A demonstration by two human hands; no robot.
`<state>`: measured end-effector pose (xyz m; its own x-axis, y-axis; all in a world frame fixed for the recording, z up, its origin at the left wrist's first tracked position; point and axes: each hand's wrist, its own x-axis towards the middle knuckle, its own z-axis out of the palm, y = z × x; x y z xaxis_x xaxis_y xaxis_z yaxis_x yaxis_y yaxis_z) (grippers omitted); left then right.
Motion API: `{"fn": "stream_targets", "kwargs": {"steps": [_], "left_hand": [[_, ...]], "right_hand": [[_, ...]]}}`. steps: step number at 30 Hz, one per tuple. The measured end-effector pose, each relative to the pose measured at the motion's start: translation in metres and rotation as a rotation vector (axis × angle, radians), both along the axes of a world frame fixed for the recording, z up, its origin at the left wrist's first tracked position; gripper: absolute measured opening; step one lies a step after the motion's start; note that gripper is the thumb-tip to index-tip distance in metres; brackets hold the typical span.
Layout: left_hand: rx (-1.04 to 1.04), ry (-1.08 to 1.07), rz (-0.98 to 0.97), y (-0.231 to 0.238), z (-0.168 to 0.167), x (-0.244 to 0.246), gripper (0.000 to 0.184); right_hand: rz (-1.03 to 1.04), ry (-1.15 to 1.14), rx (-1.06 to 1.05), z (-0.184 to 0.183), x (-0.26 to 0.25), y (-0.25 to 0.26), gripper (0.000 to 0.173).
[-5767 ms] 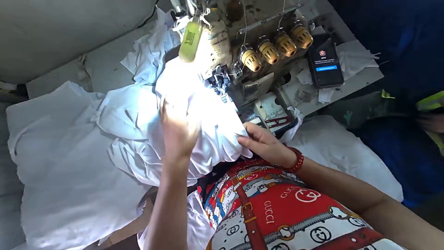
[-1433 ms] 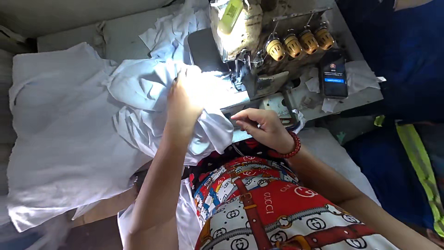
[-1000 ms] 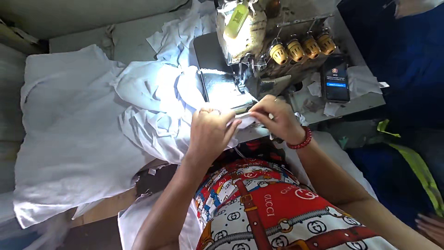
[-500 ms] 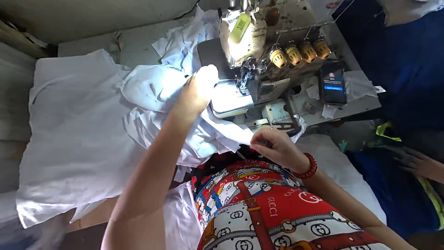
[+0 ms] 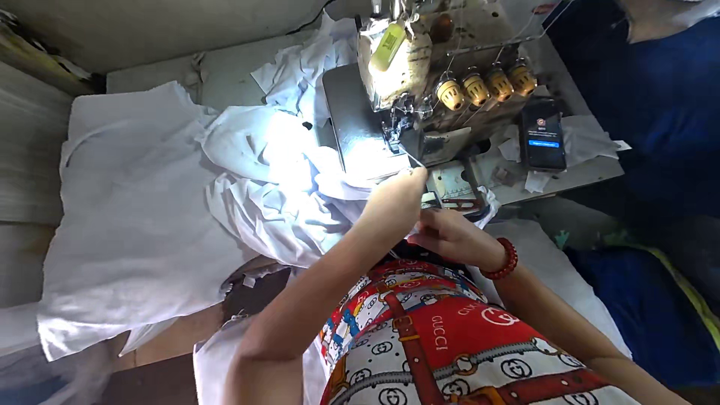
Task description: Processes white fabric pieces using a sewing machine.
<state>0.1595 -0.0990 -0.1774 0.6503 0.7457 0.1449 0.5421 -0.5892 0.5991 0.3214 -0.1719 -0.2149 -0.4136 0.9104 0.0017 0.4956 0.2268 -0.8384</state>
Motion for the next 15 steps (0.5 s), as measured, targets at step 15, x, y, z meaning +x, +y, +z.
{"fn": "stream_targets", "kwargs": {"steps": [15], "left_hand": [[0.142,0.017,-0.476,0.011,-0.01,-0.088,0.024]], "right_hand": [[0.136,-0.204,0.298,0.069,0.019,-0.011,0.029]]}}
